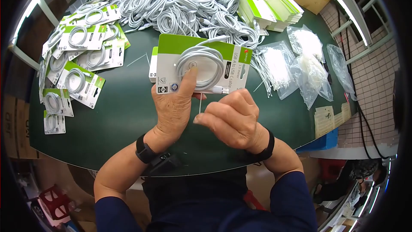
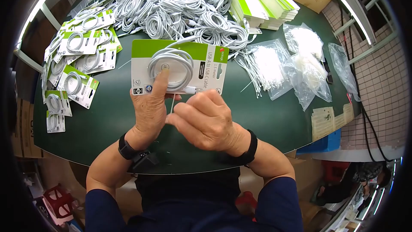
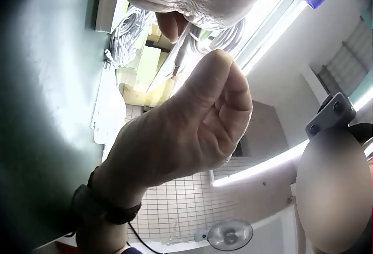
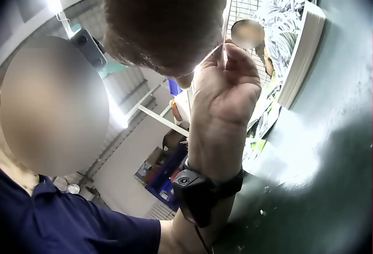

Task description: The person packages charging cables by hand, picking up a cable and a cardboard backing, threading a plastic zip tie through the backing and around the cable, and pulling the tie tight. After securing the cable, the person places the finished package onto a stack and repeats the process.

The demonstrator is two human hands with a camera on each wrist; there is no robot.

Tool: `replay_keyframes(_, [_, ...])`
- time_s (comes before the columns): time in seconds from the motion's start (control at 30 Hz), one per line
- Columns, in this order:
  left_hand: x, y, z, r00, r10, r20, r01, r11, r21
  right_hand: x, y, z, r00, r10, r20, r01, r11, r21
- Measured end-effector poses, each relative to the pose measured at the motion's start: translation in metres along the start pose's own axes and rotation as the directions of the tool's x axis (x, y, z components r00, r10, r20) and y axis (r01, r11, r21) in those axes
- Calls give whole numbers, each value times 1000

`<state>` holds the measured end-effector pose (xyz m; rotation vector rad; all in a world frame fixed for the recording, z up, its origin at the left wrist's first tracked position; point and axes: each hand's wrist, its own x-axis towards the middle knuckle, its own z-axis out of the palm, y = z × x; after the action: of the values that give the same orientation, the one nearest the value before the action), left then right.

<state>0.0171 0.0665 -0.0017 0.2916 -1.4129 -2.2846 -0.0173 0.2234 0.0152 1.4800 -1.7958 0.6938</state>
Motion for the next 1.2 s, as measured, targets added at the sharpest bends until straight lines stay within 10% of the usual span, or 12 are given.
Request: replay_keyframes(1.2, [-2,-9,-8,995,50,91,-51,999,9,-9,3,6,995,80,-53,-80,997,-7])
